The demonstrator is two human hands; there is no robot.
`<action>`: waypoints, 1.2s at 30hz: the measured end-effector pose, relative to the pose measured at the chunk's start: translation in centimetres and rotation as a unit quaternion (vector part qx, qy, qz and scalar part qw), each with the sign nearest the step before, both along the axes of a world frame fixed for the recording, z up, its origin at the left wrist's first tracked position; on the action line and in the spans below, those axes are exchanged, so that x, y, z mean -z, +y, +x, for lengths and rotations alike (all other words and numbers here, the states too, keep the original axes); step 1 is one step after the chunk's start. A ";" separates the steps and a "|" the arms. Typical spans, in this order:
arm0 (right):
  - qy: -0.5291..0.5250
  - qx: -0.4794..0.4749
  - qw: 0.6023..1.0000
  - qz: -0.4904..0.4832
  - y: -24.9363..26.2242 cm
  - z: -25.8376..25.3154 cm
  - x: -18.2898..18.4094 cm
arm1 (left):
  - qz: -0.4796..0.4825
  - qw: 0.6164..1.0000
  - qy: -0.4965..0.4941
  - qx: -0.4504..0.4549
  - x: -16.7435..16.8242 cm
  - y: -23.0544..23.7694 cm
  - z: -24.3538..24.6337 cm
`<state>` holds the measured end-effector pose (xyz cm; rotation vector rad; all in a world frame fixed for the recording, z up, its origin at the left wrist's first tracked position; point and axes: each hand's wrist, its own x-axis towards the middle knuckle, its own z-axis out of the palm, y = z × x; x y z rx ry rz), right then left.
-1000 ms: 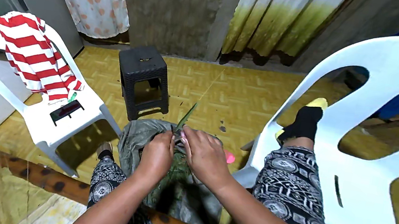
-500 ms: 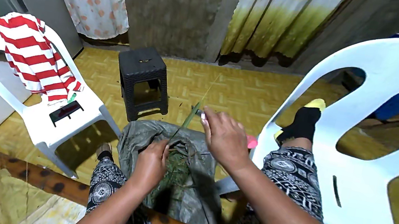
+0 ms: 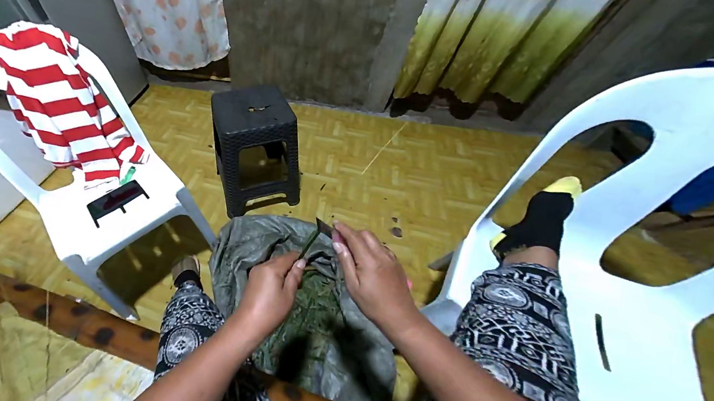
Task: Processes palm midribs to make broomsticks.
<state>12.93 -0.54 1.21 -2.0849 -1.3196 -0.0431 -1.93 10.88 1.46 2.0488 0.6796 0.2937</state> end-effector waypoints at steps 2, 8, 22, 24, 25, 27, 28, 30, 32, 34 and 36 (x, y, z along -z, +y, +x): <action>-0.003 0.013 1.000 -0.016 0.2 0.6 -0.4 | -0.007 1.000 -0.002 0.002 0.1 0.0 -0.2; -0.014 0.095 0.995 -0.038 0.5 4.3 -2.7 | 0.009 1.000 -0.007 0.006 0.3 -0.1 -0.5; -0.041 0.029 0.991 -0.123 -0.2 -0.1 -2.6 | 0.154 0.986 0.059 -0.018 0.4 -1.2 0.6; -0.067 0.038 0.990 -0.118 -0.1 0.1 -2.4 | 0.157 0.986 0.060 -0.019 0.4 -1.2 0.5; -0.071 0.040 0.989 -0.120 0.0 0.2 -2.3 | 0.157 0.986 0.060 -0.019 0.4 -1.2 0.5; -0.078 0.045 0.989 -0.120 0.0 0.4 -2.1 | 0.161 0.985 0.059 -0.019 0.5 -1.2 0.4; -0.083 0.049 0.989 -0.114 0.0 0.4 -2.0 | 0.160 0.985 0.059 -0.017 0.5 -1.2 0.4; -0.090 0.055 0.988 -0.109 0.1 0.6 -2.0 | 0.151 0.986 0.066 -0.011 0.4 -1.2 0.2; -0.104 0.059 0.988 -0.100 0.1 1.0 -1.8 | 0.151 0.987 0.061 -0.008 0.5 -1.3 0.0; -0.119 0.062 0.987 -0.088 0.0 1.5 -1.6 | 0.158 0.986 0.046 -0.009 0.9 -1.4 -0.3; -0.116 0.067 0.986 -0.095 0.1 2.0 -1.9 | 0.162 0.986 0.041 -0.009 1.1 -1.3 -0.5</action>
